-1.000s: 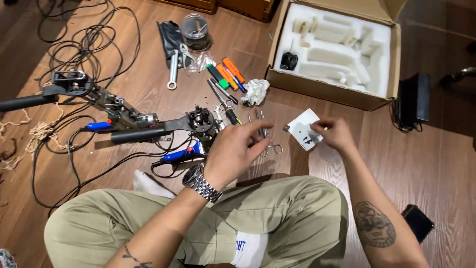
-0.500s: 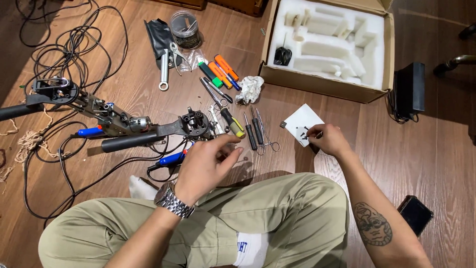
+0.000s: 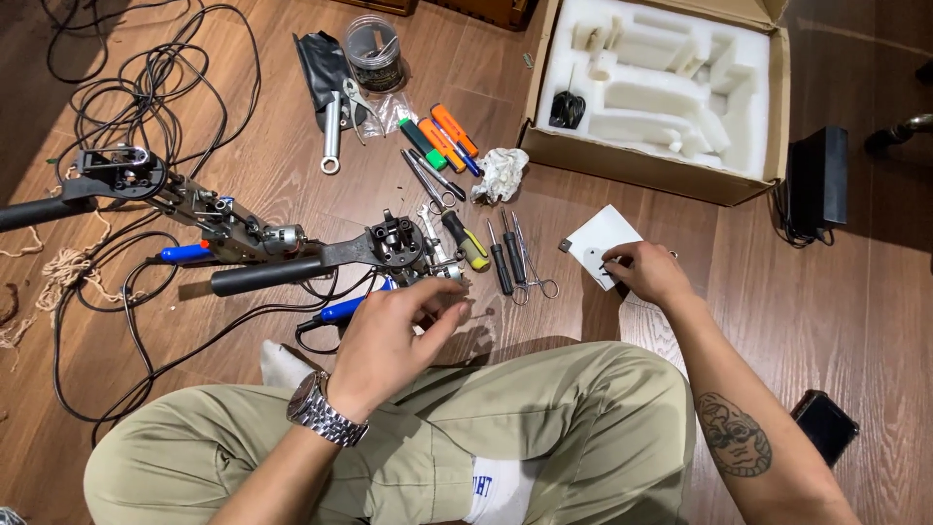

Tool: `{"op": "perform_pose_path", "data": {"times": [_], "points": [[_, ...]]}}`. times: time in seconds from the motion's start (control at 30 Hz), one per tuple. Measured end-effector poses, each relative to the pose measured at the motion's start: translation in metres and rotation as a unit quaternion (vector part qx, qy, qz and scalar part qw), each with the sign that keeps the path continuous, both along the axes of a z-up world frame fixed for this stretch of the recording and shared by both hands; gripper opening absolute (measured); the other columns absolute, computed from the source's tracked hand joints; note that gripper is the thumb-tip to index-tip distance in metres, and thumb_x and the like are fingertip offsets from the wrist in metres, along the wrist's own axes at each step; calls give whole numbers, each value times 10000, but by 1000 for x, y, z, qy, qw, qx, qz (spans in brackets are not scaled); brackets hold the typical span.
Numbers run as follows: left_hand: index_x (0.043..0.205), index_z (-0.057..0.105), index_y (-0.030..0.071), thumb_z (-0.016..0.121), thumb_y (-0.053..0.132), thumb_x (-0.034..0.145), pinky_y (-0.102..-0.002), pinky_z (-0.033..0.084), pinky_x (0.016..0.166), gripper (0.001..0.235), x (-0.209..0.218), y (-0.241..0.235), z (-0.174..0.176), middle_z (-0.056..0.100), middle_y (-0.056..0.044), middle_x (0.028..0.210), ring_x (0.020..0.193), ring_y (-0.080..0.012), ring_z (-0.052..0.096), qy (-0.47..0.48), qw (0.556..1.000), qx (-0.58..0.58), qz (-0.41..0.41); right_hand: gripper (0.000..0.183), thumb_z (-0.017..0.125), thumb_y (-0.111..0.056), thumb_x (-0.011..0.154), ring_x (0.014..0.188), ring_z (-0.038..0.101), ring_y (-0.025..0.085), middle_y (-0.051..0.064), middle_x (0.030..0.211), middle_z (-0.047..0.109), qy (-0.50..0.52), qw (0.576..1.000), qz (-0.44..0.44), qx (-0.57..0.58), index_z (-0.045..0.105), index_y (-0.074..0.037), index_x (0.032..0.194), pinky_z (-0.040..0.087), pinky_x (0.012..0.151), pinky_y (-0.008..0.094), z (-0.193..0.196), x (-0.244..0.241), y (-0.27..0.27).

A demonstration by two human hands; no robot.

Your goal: The person assembles a small electronic device by inserting a pin and connecting wires to a black component. They manipulate the component and wires with their hands, occasionally picking up tools from the floor.

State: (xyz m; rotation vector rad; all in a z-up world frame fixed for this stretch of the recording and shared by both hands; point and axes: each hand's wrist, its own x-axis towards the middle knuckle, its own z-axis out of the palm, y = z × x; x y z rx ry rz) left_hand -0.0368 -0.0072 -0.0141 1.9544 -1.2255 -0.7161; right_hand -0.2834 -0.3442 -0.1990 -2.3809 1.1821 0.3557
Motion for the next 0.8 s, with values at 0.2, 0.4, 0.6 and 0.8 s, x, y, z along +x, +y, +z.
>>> {"op": "perform_pose_path", "data": {"times": [0.2,0.4,0.6,0.8], "points": [[1168,770,143,679,254,942,-350,603,657,268,-2,5,2,815,-71,760,733,-274,800,-1,1000,-9,6,259,711,-311,944,1169,722,372,102,1129,816,0,1000,27,-9,813,-208,1159,560,1010,508,17,14,7],[1146,768,68,749,130,890,-382,653,727,264,-14,3,-15,833,-168,938,882,-337,816,89,991,-93,47,128,812,-169,890,769,664,243,77,945,778,-339,936,93,25,799,-142,1015,515,713,358,135,57,84],[1198,742,52,720,105,921,-397,654,827,283,-24,-4,18,818,-192,1052,1027,-336,796,187,968,-154,72,146,819,-100,841,739,678,202,40,938,797,-412,889,190,69,820,-169,970,525,648,306,213,87,153],[1140,770,47,727,87,940,-322,653,831,208,-20,9,8,823,-137,999,937,-155,773,294,936,-160,113,125,802,-70,842,663,657,173,39,730,751,-396,879,218,148,818,-128,952,538,623,299,239,107,172]]}}
